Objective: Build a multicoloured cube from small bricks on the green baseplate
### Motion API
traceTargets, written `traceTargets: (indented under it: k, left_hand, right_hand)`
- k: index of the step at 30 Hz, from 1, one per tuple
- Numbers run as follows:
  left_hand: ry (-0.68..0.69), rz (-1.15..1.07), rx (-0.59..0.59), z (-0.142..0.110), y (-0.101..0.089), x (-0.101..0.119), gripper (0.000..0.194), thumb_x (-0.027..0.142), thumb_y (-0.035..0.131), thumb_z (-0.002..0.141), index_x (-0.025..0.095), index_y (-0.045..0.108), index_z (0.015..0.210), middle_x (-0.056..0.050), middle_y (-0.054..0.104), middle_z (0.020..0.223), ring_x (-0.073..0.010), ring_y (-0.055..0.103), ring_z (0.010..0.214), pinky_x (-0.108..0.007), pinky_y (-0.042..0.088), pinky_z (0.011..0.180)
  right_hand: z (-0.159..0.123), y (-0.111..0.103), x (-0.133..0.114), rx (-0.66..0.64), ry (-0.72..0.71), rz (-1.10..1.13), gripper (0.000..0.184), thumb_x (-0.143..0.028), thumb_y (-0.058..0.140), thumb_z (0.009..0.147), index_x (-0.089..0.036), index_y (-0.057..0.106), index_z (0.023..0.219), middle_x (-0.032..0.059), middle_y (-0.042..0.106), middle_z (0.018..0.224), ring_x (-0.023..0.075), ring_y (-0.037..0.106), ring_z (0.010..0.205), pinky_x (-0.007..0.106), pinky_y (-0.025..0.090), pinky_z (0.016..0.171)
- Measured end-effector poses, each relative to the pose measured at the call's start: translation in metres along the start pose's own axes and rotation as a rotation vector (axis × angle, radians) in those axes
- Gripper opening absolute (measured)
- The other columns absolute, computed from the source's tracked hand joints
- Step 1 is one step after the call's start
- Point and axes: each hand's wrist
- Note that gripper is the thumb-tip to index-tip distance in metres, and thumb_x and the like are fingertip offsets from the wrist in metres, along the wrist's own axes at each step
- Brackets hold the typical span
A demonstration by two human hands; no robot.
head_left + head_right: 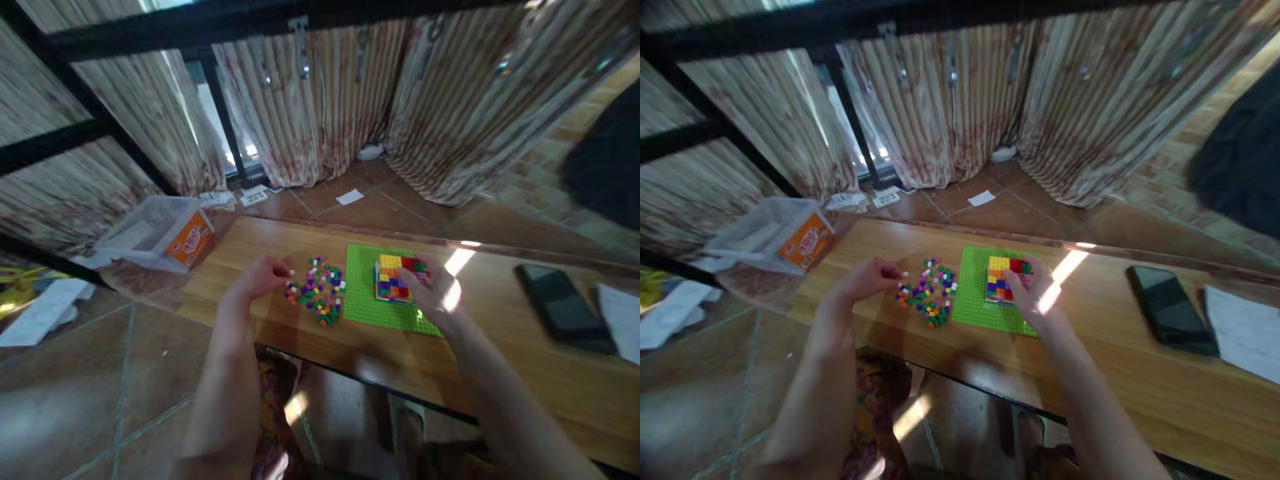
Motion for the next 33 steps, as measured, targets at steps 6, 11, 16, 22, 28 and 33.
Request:
traceTargets:
  k: [6, 11, 16, 22, 28, 33]
  left_hand:
    - [0.014, 0.025, -0.139, -0.007, 0.001, 0.010, 0.016, 0.014, 0.059, 0.062, 0.016, 0.071, 0.071, 0.001, 0.067, 0.063, -0.0127, 0.058, 0.062, -0.022, 0.040, 0.059]
    - [-0.064, 0.137, -0.114, -0.009, 0.003, 0.019, 0.009, 0.017, 0.064, 0.062, 0.016, 0.070, 0.068, -0.001, 0.067, 0.062, -0.0135, 0.058, 0.061, -0.023, 0.038, 0.056]
    - [-0.114, 0.219, -0.048, -0.007, 0.004, 0.026, 0.009, 0.023, 0.065, 0.065, 0.016, 0.070, 0.068, -0.002, 0.068, 0.065, -0.0149, 0.059, 0.063, -0.023, 0.038, 0.057]
    - [-0.069, 0.193, -0.006, -0.002, 0.007, 0.030, 0.009, 0.024, 0.064, 0.068, 0.017, 0.070, 0.070, -0.003, 0.069, 0.068, -0.0151, 0.060, 0.065, -0.024, 0.040, 0.059]
    - [-0.035, 0.186, 0.044, 0.004, 0.012, 0.027, 0.011, 0.019, 0.061, 0.069, 0.016, 0.070, 0.072, -0.003, 0.069, 0.069, -0.0156, 0.060, 0.065, -0.025, 0.041, 0.060]
    - [0.013, 0.140, 0.059, 0.007, 0.019, 0.027, 0.015, 0.015, 0.057, 0.068, 0.016, 0.070, 0.073, -0.003, 0.070, 0.070, -0.0148, 0.060, 0.066, -0.023, 0.043, 0.061]
  right_hand:
    - [-0.002, -0.003, -0.007, 0.005, -0.009, 0.001, 0.055, -0.055, 0.060, 0.070, -0.016, 0.063, 0.109, 0.0105, 0.070, 0.093, 0.0251, 0.065, 0.080, 0.045, 0.053, 0.076]
    - [-0.002, -0.005, -0.005, -0.036, -0.016, 0.004, 0.058, -0.057, 0.059, 0.072, -0.016, 0.061, 0.113, 0.0108, 0.069, 0.093, 0.0243, 0.065, 0.078, 0.044, 0.053, 0.075]
    - [0.000, 0.001, 0.006, -0.033, -0.011, 0.026, 0.061, -0.059, 0.059, 0.073, -0.017, 0.059, 0.118, 0.0112, 0.067, 0.100, 0.0249, 0.065, 0.084, 0.045, 0.053, 0.076]
    - [0.000, 0.002, 0.008, -0.019, -0.050, 0.073, 0.058, -0.058, 0.059, 0.074, -0.018, 0.059, 0.117, 0.0103, 0.067, 0.099, 0.0241, 0.064, 0.085, 0.045, 0.054, 0.077]
    - [0.000, -0.003, 0.004, -0.021, -0.005, 0.136, 0.056, -0.058, 0.054, 0.079, -0.017, 0.060, 0.115, 0.0132, 0.068, 0.103, 0.0240, 0.066, 0.086, 0.045, 0.054, 0.078]
    - [0.004, -0.005, 0.010, 0.013, -0.018, 0.130, 0.058, -0.060, 0.056, 0.077, -0.015, 0.062, 0.113, 0.0156, 0.067, 0.106, 0.0275, 0.065, 0.092, 0.048, 0.054, 0.080]
Point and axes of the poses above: each hand's wrist, its own z-axis towards the middle knuckle, its own y-axis out of the palm, x = y × z
